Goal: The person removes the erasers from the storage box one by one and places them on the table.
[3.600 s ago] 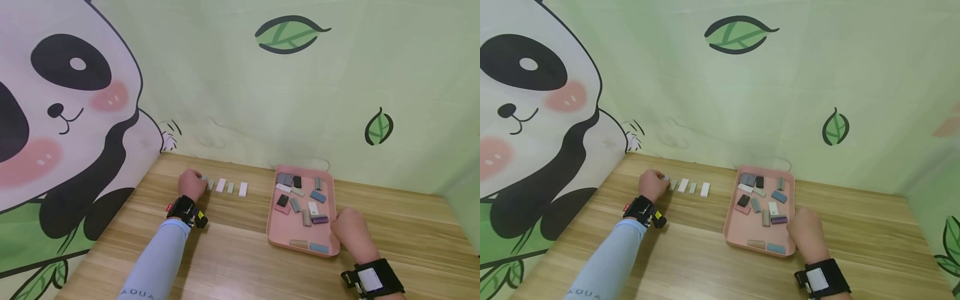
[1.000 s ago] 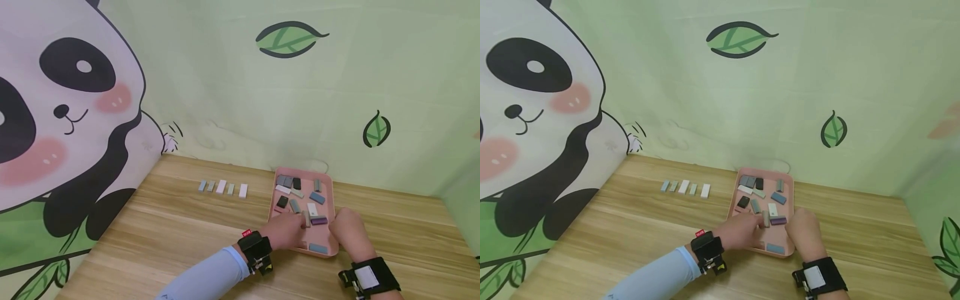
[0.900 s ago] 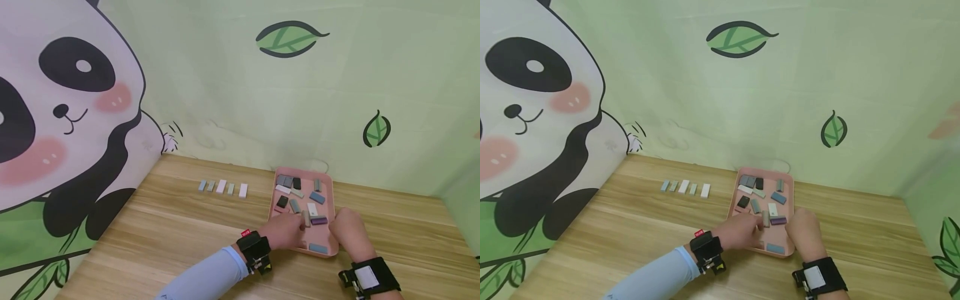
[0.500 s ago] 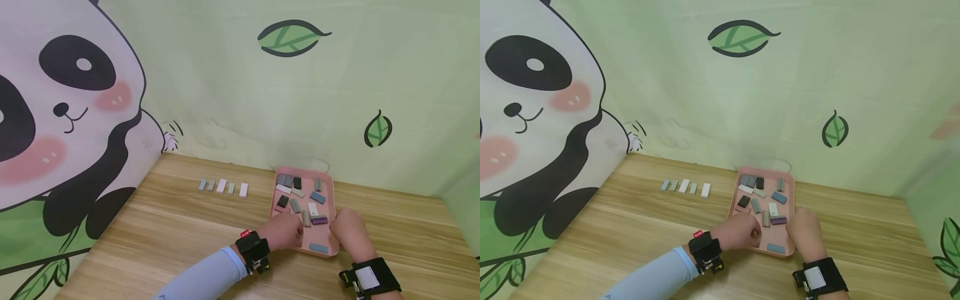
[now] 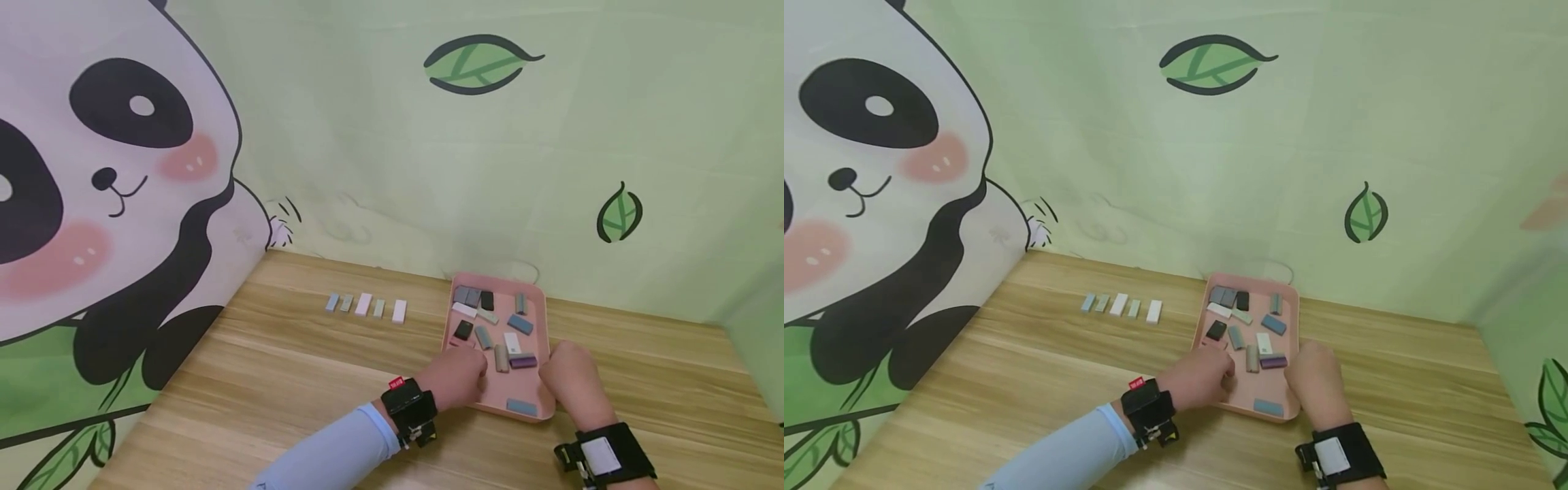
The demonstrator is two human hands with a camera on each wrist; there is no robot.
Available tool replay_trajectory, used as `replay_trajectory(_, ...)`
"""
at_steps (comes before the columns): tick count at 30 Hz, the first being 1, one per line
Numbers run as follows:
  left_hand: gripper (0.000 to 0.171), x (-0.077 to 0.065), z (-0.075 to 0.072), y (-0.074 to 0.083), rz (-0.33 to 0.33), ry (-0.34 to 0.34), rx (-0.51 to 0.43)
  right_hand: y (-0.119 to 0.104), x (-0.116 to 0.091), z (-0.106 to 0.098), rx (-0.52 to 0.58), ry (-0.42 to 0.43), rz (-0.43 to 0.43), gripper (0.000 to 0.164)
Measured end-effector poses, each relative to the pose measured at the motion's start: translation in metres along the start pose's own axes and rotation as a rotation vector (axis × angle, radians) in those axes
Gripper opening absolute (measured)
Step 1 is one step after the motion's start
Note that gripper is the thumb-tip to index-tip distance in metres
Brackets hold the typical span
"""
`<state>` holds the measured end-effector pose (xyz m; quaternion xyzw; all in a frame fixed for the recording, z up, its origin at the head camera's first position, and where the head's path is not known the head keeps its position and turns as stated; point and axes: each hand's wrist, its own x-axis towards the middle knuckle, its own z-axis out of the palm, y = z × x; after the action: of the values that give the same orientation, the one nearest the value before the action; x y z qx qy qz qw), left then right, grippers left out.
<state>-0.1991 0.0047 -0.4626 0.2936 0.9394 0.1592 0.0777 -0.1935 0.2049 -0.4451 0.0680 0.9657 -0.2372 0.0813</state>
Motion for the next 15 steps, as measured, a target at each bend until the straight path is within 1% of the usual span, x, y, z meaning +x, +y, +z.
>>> replay_trajectory(1, 0.005, 0.0, 0.0, -0.002, 0.01, 0.009, 0.005, 0.0, 0.0, 0.0, -0.003, -0.001, -0.001, 0.017)
replay_trajectory(2, 0.006, 0.0, -0.001, -0.004, 0.01, 0.011, -0.009, 0.0, 0.0, 0.0, -0.002, -0.003, -0.001, 0.018)
replay_trajectory(4, 0.01, 0.0, -0.006, -0.008, 0.001, 0.019, -0.06, 0.0, 0.0, 0.0, -0.005, -0.005, -0.002, 0.018)
replay_trajectory(6, 0.014, 0.001, -0.013, -0.013, -0.016, 0.044, -0.122, 0.0, 0.0, 0.0, -0.005, -0.004, -0.006, 0.018)
replay_trajectory(8, 0.015, 0.003, -0.022, -0.018, -0.051, 0.098, -0.184, 0.0, 0.0, 0.0, -0.008, -0.007, -0.006, 0.018)
replay_trajectory(9, 0.015, 0.004, -0.028, -0.021, -0.068, 0.136, -0.193, 0.0, -0.001, 0.0, -0.011, -0.007, -0.007, 0.017)
replay_trajectory(11, 0.017, 0.004, -0.039, -0.028, -0.117, 0.215, -0.193, 0.0, 0.0, 0.0, -0.015, -0.009, -0.008, 0.017)
replay_trajectory(13, 0.023, 0.003, -0.05, -0.036, -0.179, 0.296, -0.194, 0.0, 0.0, 0.001, -0.019, -0.014, -0.006, 0.017)
replay_trajectory(15, 0.026, 0.001, -0.058, -0.046, -0.24, 0.351, -0.192, 0.0, 0.0, 0.001, -0.022, -0.013, -0.007, 0.016)
